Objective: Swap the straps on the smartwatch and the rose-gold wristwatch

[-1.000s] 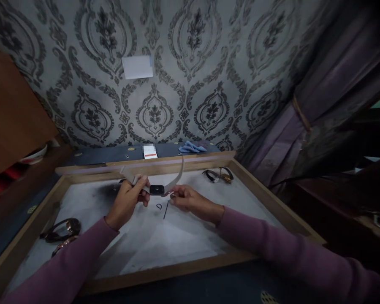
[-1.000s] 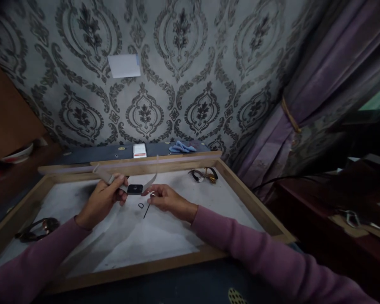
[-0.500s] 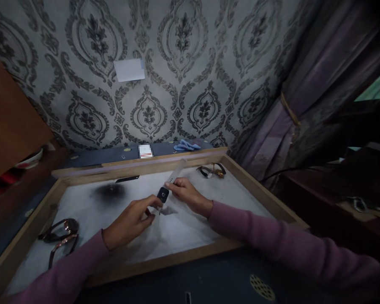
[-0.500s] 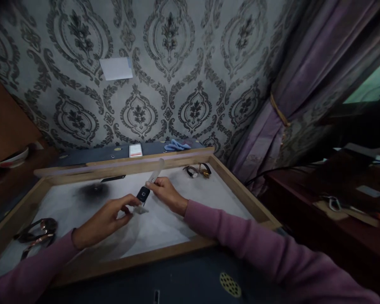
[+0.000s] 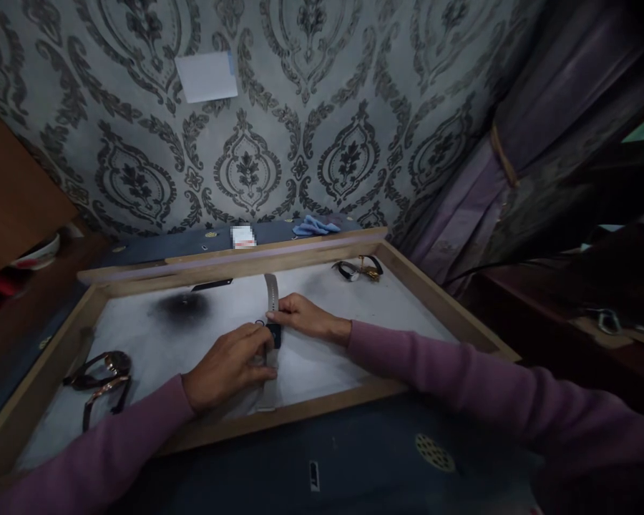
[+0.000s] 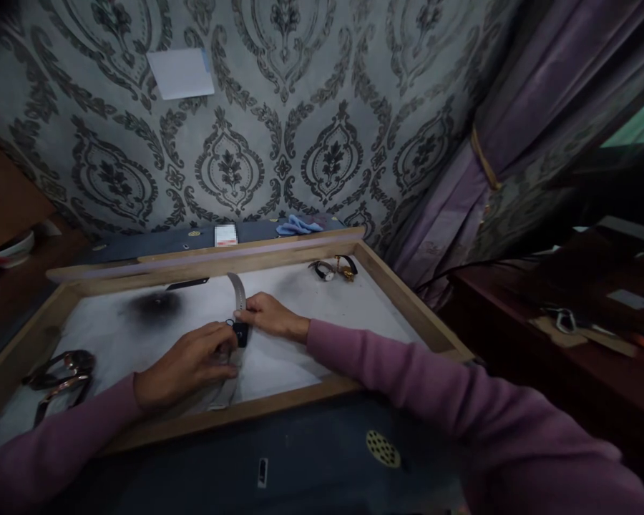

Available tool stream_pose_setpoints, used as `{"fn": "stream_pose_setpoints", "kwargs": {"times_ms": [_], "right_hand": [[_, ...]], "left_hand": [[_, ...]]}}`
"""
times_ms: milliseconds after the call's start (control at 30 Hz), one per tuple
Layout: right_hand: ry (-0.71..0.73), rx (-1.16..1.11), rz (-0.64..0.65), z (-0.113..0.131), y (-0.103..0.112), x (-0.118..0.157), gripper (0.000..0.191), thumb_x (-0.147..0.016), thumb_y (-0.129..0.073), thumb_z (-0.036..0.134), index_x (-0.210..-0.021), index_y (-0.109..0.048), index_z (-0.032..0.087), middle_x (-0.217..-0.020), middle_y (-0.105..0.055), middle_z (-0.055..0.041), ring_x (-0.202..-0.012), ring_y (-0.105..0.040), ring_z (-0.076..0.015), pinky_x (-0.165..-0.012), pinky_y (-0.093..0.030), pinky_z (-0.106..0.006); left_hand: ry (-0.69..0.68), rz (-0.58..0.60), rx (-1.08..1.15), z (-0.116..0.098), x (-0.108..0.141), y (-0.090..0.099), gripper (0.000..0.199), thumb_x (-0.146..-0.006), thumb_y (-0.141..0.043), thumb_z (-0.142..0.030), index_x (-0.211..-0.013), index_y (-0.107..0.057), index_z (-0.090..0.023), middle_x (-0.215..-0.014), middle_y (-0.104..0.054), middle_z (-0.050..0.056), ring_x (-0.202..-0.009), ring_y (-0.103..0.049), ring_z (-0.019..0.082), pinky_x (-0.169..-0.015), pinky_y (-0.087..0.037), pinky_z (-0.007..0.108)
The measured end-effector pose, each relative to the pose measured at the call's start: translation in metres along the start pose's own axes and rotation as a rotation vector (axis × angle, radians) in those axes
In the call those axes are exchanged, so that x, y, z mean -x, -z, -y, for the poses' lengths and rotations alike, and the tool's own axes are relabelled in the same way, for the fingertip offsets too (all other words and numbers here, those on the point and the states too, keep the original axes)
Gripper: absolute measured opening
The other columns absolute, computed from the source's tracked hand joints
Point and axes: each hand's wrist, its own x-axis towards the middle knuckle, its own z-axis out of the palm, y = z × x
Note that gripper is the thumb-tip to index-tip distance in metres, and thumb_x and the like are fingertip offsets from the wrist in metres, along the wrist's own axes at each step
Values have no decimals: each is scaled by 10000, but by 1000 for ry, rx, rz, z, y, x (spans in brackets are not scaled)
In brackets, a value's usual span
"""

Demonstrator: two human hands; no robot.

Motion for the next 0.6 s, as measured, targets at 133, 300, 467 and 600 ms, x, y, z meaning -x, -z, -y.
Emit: {"fn": "stream_pose_setpoints", "kwargs": {"times_ms": [133, 300, 467, 600], "right_hand": [[-6, 60, 38, 1, 5, -2, 527, -737, -671, 625, -571, -561, 137, -526, -453, 38, -541, -414, -98, -483, -278, -212], [-16, 121, -22, -5, 12, -9, 526, -762, -623, 617, -543, -472, 162, -504, -324, 72, -497, -278, -66, -465, -183, -216], [-40, 199, -125, -9, 14, -19, 368, -832, -557, 403, -564, -460, 169, -503, -323, 72, -505, -290, -75, -480, -191, -224], [-45, 294, -177, -3, 14, -21, 332, -814, -553, 241, -515, -424, 174, -489, -310, 72, -516, -286, -80, -512, -180, -244]], "left_hand": [[-104, -35, -207, -3, -3, 1, 366, -776, -788, -290, -1016, -527, -200, -1121, -562, 71, -1044, -519, 272, -852, -478, 400], [-127, -67, -260, 10, -8, -3, 510, -757, -795, -433, -1121, -515, -210, -1304, -515, 129, -1197, -500, 325, -951, -467, 489], [-146, -38, -293, 22, -8, -5, 569, -764, -729, -577, -1147, -514, -216, -1460, -446, 155, -1385, -371, 349, -1063, -396, 518], [-159, -9, -282, 25, -9, -3, 730, -797, -652, -641, -1346, -417, -223, -1486, -440, 167, -1417, -349, 337, -1102, -366, 526]]}}
